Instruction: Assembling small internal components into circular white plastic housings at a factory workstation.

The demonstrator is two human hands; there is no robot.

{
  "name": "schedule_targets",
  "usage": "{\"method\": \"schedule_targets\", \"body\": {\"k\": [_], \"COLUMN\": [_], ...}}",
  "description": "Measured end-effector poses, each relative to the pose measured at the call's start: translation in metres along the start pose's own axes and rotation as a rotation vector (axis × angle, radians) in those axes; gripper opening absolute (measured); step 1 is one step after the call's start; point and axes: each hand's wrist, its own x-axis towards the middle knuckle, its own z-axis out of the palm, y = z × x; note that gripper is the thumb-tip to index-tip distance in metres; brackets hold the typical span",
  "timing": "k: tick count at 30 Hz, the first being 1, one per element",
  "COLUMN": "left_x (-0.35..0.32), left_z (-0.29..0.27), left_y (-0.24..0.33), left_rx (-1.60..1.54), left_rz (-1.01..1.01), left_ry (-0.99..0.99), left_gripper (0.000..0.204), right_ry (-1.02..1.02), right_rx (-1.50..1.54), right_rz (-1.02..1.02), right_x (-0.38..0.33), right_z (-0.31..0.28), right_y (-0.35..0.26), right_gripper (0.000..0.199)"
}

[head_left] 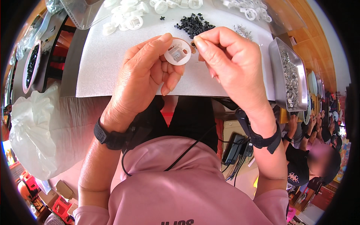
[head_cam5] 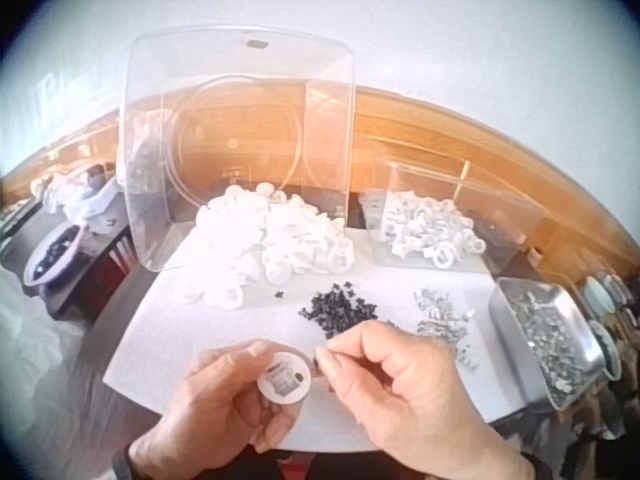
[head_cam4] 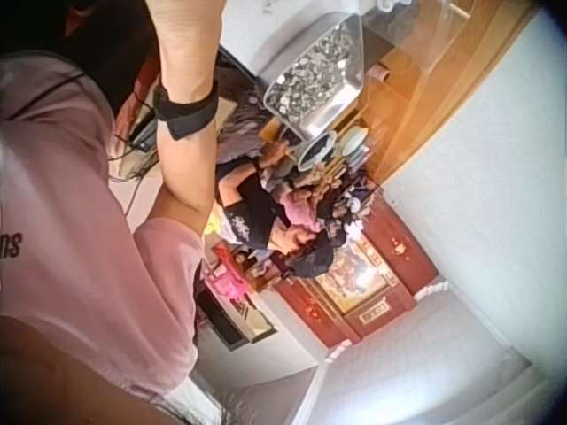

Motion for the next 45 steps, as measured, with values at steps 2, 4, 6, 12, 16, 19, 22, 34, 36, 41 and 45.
{"method": "schedule_targets", "body": {"k": [2,4,6,12,16,19,22,34,36,41,45], "left_x": [-0.001,0.000,0.000,-0.002,-0.006,-0.008,-0.008,-0.006,-0.005,-0.004,-0.004], "left_z": [-0.001,-0.002,-0.001,0.003,0.006,0.008,0.009,0.006,0.012,0.009,0.009], "left_y": [0.000,0.000,0.001,0.005,0.005,0.006,0.005,0.003,0.004,0.001,0.000], "left_rx": [-0.035,0.049,0.054,0.088,0.112,0.133,0.149,0.174,0.158,0.160,0.150], "left_rz": [-0.008,-0.010,-0.005,-0.006,-0.016,-0.027,-0.039,-0.001,-0.011,0.014,0.006], "left_ry": [0.001,-0.015,-0.011,0.020,0.039,0.054,0.067,0.028,0.086,0.075,0.098], "left_gripper": [0.044,0.044,0.044,0.048,0.051,0.053,0.056,0.056,0.054,0.051,0.059], "right_ry": [-0.041,-0.085,-0.094,-0.149,-0.193,-0.204,-0.219,-0.317,-0.315,-0.310,-0.178], "right_rx": [0.155,0.371,0.426,0.556,0.529,0.345,0.071,-0.168,-0.127,-0.186,-0.116], "right_rz": [0.149,0.326,0.370,0.425,0.392,0.314,0.093,-0.032,-0.036,-0.087,-0.107], "right_x": [0.003,0.005,0.005,0.006,0.009,0.010,0.012,0.023,0.022,0.019,0.013], "right_z": [-0.006,-0.011,-0.012,-0.015,-0.013,-0.008,-0.004,-0.002,0.001,0.004,0.013], "right_y": [-0.006,-0.006,-0.007,-0.008,-0.014,-0.017,-0.015,-0.023,-0.023,-0.025,-0.017], "right_gripper": [0.014,0.017,0.017,0.018,0.018,0.016,0.015,0.013,0.013,0.012,0.010]}}
